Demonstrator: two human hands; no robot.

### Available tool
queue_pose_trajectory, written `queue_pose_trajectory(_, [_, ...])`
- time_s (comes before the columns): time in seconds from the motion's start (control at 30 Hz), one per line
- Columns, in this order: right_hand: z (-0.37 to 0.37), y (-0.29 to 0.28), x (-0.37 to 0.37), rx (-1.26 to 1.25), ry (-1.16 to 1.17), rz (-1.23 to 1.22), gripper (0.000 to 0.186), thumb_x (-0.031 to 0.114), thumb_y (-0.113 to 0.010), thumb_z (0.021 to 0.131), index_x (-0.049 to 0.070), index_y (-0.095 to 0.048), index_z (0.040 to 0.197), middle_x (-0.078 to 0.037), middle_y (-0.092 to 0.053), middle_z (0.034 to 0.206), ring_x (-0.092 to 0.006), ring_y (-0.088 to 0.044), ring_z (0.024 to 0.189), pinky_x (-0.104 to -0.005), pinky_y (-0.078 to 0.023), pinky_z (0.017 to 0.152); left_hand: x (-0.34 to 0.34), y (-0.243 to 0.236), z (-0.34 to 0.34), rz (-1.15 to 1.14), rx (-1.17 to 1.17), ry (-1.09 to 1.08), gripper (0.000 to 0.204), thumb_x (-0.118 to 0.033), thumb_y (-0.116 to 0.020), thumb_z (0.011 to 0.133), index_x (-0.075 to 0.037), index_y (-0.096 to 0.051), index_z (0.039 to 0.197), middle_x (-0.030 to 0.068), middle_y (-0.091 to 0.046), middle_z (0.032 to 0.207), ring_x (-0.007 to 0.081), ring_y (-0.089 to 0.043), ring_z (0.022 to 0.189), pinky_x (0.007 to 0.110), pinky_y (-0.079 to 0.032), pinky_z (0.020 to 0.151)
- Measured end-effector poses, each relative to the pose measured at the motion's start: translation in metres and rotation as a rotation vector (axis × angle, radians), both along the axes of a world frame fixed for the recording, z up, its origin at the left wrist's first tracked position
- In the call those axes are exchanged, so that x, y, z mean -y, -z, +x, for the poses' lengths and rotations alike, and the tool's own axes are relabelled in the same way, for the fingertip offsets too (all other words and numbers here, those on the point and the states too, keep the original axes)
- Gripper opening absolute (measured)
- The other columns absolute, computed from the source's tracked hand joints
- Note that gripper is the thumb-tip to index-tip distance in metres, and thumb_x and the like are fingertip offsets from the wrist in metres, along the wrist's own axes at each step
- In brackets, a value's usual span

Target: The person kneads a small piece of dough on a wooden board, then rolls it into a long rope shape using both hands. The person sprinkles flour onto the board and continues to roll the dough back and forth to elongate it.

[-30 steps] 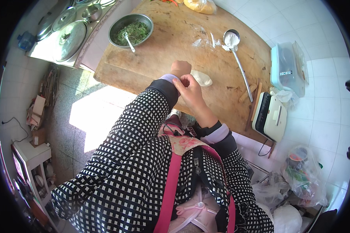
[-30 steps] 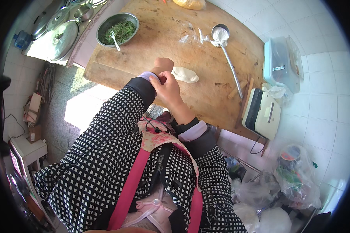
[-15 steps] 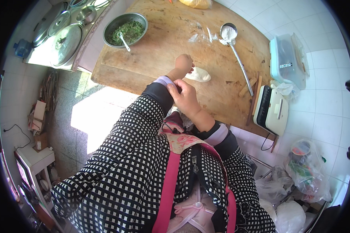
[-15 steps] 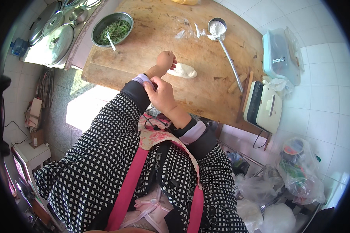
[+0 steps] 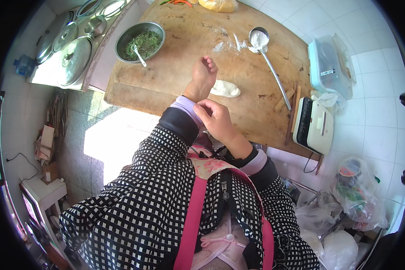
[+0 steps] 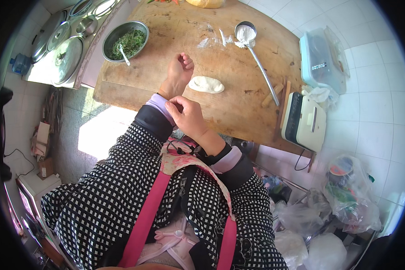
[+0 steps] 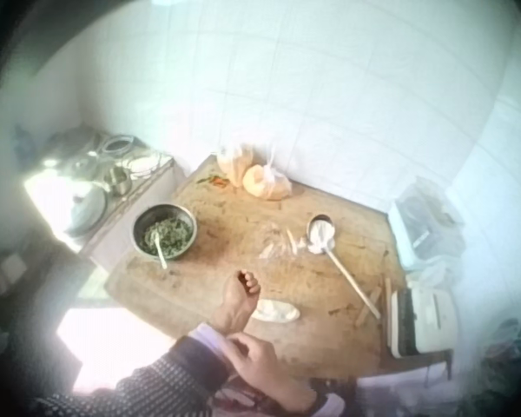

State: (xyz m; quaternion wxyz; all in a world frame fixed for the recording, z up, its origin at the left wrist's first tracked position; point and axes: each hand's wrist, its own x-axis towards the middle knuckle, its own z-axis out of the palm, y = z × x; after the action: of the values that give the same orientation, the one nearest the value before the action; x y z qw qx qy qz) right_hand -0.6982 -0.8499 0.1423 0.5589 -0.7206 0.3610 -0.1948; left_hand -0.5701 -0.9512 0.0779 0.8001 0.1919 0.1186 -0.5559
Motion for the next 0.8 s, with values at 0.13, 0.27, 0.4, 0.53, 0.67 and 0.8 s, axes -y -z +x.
queue_pose_trajectory(0.13, [-0.014,-0.003,0.017,0.312,0.019,0.236,0.017,0.008,-0.054,0.095,-0.004,-0.064,0.102,-0.008,-0.067,0.096,-0.0097,-0.059,0.085,-0.0239,-0.048,0.075,-0.008,-0.020,0.000,-0.045,-0.053,0.065,0.016,-0.012,-0.038,0.094,-0.007,-0.047,0.081,0.0015,-0.044,0.066,0.0111,-0.037,0.054,0.024,-0.030,0.045])
queue_pose_trajectory(0.27, [-0.026,0.004,0.055,0.455,0.071,0.214,0.025,0.020,-0.050,0.098,-0.002,-0.062,0.103,-0.007,-0.067,0.096,-0.0116,-0.061,0.086,-0.0268,-0.048,0.081,-0.011,-0.052,-0.003,-0.259,-0.070,0.153,0.019,-0.018,-0.037,0.095,-0.009,-0.045,0.081,0.0022,-0.045,0.066,0.0118,-0.038,0.054,0.025,-0.031,0.045])
queue_pose_trajectory(0.4, [-0.021,0.024,0.053,0.672,-0.057,0.782,0.029,0.026,-0.051,0.098,0.000,-0.060,0.106,-0.007,-0.066,0.096,-0.0138,-0.063,0.087,-0.0290,-0.050,0.081,-0.002,-0.081,-0.010,-0.506,-0.223,0.253,0.022,-0.019,-0.036,0.096,-0.009,-0.047,0.079,0.0016,-0.044,0.066,0.0116,-0.037,0.053,0.024,-0.030,0.043])
queue_pose_trajectory(0.53, [-0.002,0.040,0.035,0.804,0.099,0.934,0.030,0.027,-0.051,0.098,0.001,-0.057,0.110,-0.006,-0.065,0.096,-0.0141,-0.064,0.085,-0.0281,-0.053,0.077,0.010,-0.097,0.002,-0.579,-0.248,0.198,0.023,-0.018,-0.035,0.095,-0.008,-0.046,0.078,0.0020,-0.044,0.066,0.0119,-0.037,0.053,0.024,-0.030,0.043])
queue_pose_trajectory(0.67, [0.009,0.044,0.032,0.819,0.046,0.950,0.029,0.025,-0.044,0.100,0.002,-0.056,0.111,-0.007,-0.064,0.100,-0.0150,-0.064,0.088,-0.0283,-0.054,0.078,0.017,-0.099,0.018,-0.523,-0.306,0.035,0.021,-0.014,-0.036,0.093,-0.005,-0.044,0.075,0.0011,-0.043,0.066,0.0110,-0.038,0.052,0.024,-0.030,0.042])
queue_pose_trajectory(0.8, [0.014,0.046,0.035,0.932,-0.046,0.903,0.027,0.021,-0.043,0.100,0.002,-0.056,0.113,-0.008,-0.063,0.109,-0.0160,-0.063,0.094,-0.0310,-0.051,0.086,0.020,-0.094,0.030,-0.471,-0.284,-0.124,0.021,-0.015,-0.032,0.092,-0.004,-0.043,0.077,0.0025,-0.045,0.067,0.0117,-0.039,0.052,0.024,-0.032,0.043])
